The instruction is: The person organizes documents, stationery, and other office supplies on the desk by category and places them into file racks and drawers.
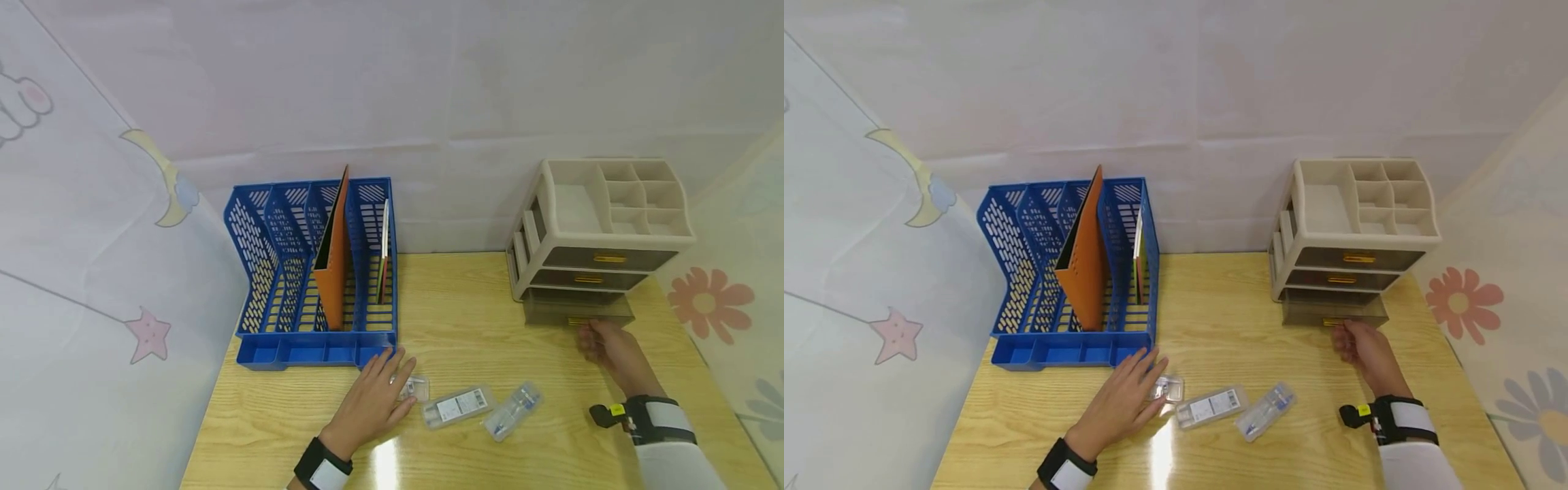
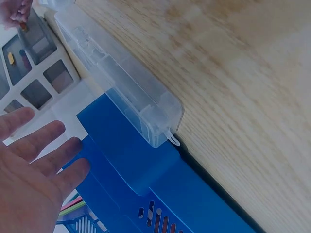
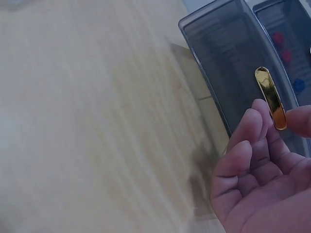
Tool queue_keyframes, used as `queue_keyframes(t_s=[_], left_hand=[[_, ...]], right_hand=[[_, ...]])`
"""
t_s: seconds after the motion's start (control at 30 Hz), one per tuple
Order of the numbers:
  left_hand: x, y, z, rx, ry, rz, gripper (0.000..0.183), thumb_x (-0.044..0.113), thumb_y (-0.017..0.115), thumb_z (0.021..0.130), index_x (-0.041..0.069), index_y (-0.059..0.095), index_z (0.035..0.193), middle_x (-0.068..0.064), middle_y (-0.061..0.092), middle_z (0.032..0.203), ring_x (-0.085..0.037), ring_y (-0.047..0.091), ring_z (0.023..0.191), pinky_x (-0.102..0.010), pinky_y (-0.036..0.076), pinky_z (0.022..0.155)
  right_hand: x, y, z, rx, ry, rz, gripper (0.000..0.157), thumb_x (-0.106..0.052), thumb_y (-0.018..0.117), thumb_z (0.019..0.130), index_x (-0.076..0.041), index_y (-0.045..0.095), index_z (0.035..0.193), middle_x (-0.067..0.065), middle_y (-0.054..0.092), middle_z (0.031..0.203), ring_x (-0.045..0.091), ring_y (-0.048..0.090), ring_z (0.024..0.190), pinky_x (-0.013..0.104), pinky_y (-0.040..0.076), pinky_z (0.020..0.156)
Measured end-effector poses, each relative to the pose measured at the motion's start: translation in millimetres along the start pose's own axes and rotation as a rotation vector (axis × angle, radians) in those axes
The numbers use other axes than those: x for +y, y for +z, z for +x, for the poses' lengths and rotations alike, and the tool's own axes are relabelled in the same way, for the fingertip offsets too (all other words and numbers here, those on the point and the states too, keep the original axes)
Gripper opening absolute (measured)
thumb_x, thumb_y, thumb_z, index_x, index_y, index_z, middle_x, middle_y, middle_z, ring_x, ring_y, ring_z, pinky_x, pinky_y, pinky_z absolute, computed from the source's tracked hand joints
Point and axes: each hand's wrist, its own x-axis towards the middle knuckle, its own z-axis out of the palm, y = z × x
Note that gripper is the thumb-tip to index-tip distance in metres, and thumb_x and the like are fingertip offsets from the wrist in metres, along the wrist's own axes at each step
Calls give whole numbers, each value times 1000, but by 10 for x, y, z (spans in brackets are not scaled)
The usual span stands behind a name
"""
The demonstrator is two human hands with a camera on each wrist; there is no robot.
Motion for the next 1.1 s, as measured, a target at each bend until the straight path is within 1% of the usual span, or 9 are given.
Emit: queue_keyframes(t_s=[0.17, 0.27, 0.47, 0.63, 0.77, 0.83, 0.93, 1.0, 1.1], left_hand=[[16, 16, -10, -18, -11, 6, 59, 44, 62, 101, 11, 52, 149, -17, 55, 150, -37, 56, 136, -52, 52, 108], [24, 18, -20, -20, -19, 7, 59, 43, 63, 101, 11, 53, 148, -17, 56, 149, -36, 56, 136, -51, 52, 107], [37, 18, -44, -42, -41, -3, 55, 43, 64, 100, 12, 56, 146, -16, 59, 146, -35, 59, 132, -50, 53, 107], [31, 38, -60, -46, -49, -4, 56, 42, 67, 97, 13, 56, 144, -15, 58, 147, -37, 58, 133, -52, 51, 108], [35, 58, -81, -37, -28, 13, 56, 41, 70, 95, 13, 58, 143, -13, 58, 147, -37, 57, 134, -53, 50, 109], [42, 70, -99, -24, -13, 25, 54, 39, 71, 93, 14, 60, 140, -12, 60, 146, -37, 57, 134, -53, 51, 109], [55, 83, -128, 10, 4, 28, 51, 35, 77, 89, 12, 65, 133, -11, 63, 141, -36, 59, 130, -51, 52, 107], [65, 86, -146, 30, 12, 34, 48, 32, 80, 86, 12, 67, 128, -9, 66, 135, -31, 61, 125, -46, 54, 103], [75, 95, -169, 41, 14, 38, 46, 28, 82, 83, 12, 69, 124, -6, 68, 127, -25, 62, 116, -39, 56, 95]], right_hand=[[69, 20, -172, 50, 36, -145, 43, -41, 40, 111, -2, 56, 122, -7, 70, 96, 9, 63, 81, 28, 54, 67], [117, 16, -240, 68, 44, -194, 44, -39, 39, 111, -1, 57, 121, -8, 70, 95, 8, 64, 82, 28, 55, 67], [167, 12, -379, 71, 59, -257, 43, -40, 38, 112, -5, 62, 119, -12, 71, 94, 6, 65, 82, 27, 56, 68], [194, 37, -420, 72, 73, -302, 55, -46, 37, 111, 2, 59, 125, -12, 69, 97, 6, 64, 83, 28, 57, 69], [201, 42, -428, 82, 75, -350, 61, -48, 36, 110, 6, 57, 127, -13, 69, 97, 5, 65, 85, 28, 58, 71], [189, 37, -441, 86, 89, -400, 63, -50, 33, 111, 5, 59, 127, -14, 70, 96, 5, 65, 86, 28, 58, 72], [138, 51, -482, 69, 111, -497, 66, -50, 29, 111, 5, 63, 124, -12, 72, 96, 6, 67, 86, 30, 57, 74], [88, 95, -521, 37, 124, -556, 65, -47, 27, 112, 5, 64, 123, -7, 72, 96, 8, 67, 85, 30, 57, 73], [3, 213, -589, -32, 98, -628, 62, -41, 27, 113, 9, 62, 124, 3, 71, 101, 10, 67, 86, 30, 57, 74]])
